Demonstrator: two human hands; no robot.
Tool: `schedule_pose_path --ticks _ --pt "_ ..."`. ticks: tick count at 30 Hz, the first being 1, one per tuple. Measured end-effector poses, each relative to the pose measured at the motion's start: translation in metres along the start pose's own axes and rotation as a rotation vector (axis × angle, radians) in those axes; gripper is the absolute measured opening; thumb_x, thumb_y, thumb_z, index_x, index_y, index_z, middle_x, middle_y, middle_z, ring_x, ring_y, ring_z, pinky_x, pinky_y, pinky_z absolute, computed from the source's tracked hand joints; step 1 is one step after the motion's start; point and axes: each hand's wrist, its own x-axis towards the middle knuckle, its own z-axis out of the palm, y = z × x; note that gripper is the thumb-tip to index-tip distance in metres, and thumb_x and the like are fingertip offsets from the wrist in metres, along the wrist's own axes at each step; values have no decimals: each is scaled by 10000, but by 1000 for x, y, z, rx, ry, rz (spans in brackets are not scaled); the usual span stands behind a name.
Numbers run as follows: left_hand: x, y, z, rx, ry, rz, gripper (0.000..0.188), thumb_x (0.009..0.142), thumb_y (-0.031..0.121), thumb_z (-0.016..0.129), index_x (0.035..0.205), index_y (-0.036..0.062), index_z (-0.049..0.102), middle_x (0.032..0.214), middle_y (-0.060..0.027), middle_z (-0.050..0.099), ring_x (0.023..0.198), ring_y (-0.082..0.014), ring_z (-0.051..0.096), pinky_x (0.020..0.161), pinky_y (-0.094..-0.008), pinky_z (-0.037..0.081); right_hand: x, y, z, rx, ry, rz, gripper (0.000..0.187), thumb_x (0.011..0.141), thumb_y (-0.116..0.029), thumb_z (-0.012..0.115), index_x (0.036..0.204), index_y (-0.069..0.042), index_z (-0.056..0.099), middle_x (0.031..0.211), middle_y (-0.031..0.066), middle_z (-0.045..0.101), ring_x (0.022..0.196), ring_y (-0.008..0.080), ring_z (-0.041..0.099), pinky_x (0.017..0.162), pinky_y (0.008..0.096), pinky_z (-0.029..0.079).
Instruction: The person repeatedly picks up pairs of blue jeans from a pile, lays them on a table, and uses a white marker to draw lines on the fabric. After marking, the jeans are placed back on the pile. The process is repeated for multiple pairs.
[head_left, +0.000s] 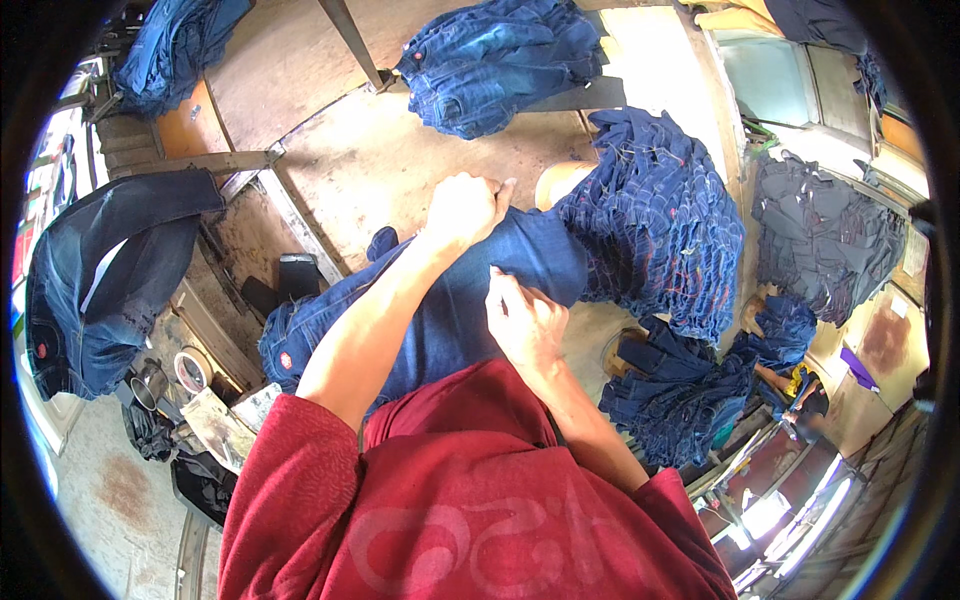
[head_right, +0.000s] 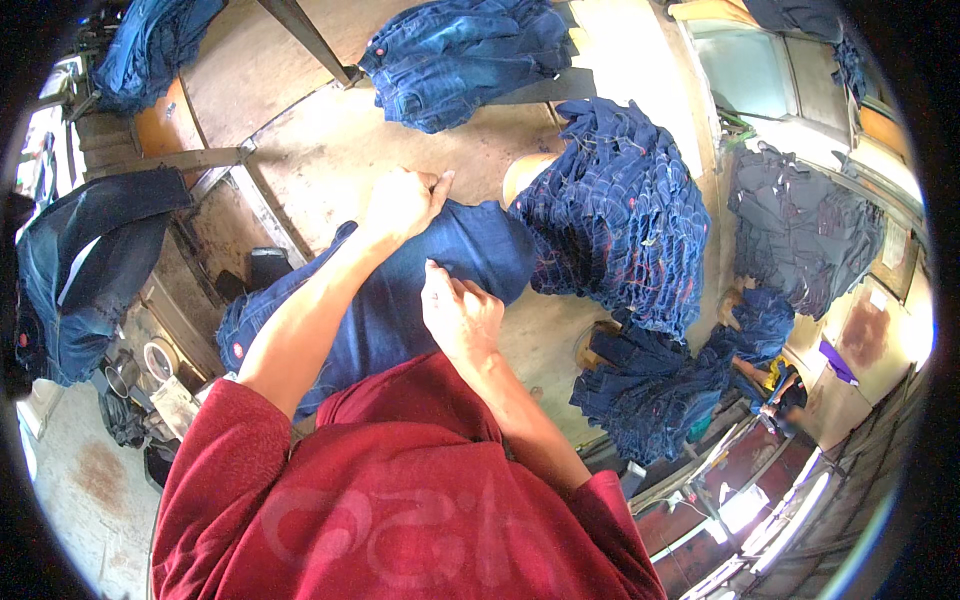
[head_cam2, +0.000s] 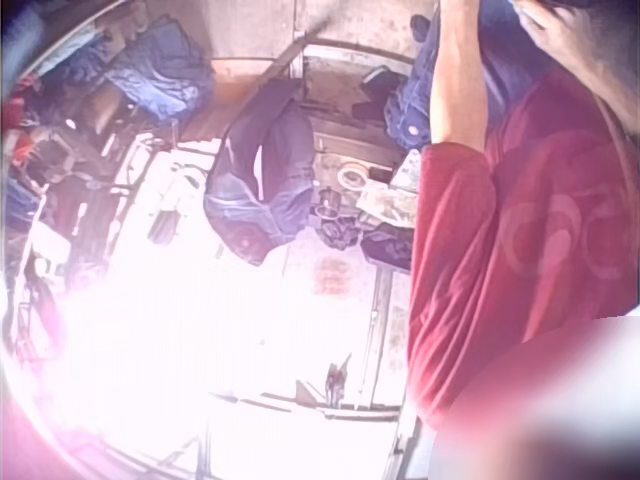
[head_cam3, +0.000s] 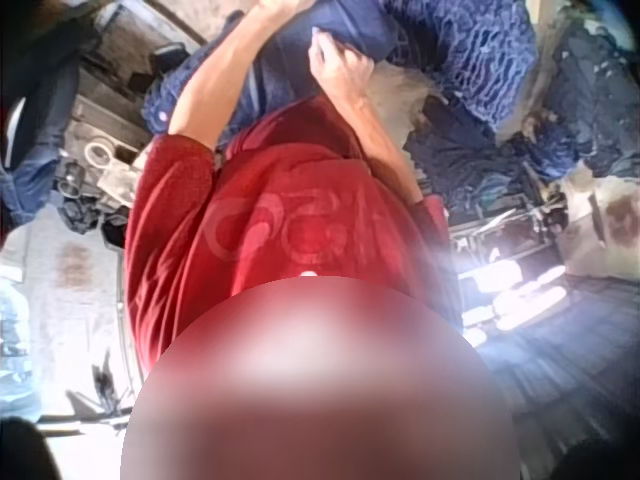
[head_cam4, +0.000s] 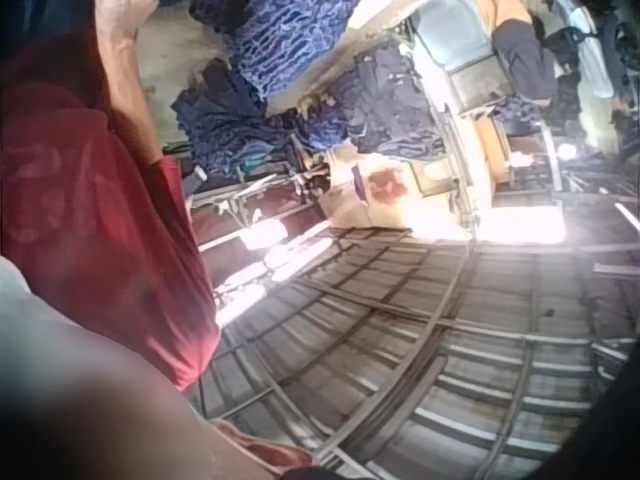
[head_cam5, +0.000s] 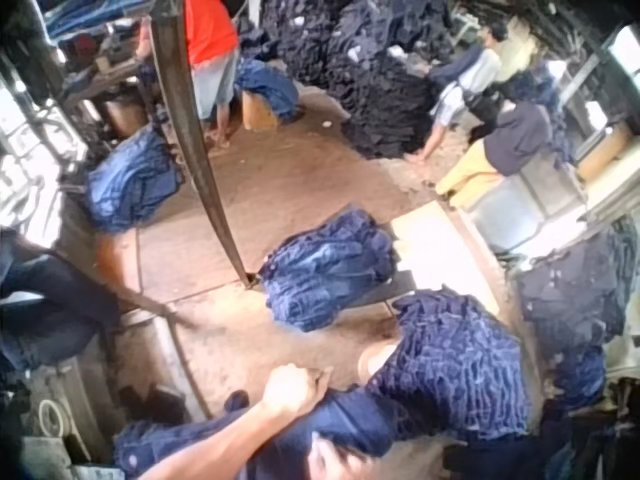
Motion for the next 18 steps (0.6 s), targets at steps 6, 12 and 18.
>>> schedule_pose_path --ticks 6,12,18 --pt "0 1 -3 20 -33 -14 525 1079 448 608 759 85 813 694 -220 729 645 -393 751 679 -490 626 -13 0 -20 140 -41 57 67 947 -108 780 1000 -144 763 662 28 696 566 195 708 492 350 547" --pt "2 3 -6 4 -70 -35 518 1077 435 607 767 78 819 690 -230 727 641 -395 753 682 -490 631 4 9 0 167 114 -43 112 943 -87 795 906 -144 706 641 21 681 500 182 657 463 344 517" --pt "1 2 -4 -4 -57 -47 530 1078 438 604 753 76 813 685 -226 726 638 -396 751 684 -491 631 -2 4 -11 53 -54 -9 122 944 -88 791 893 -158 705 631 28 682 493 197 659 470 361 533"
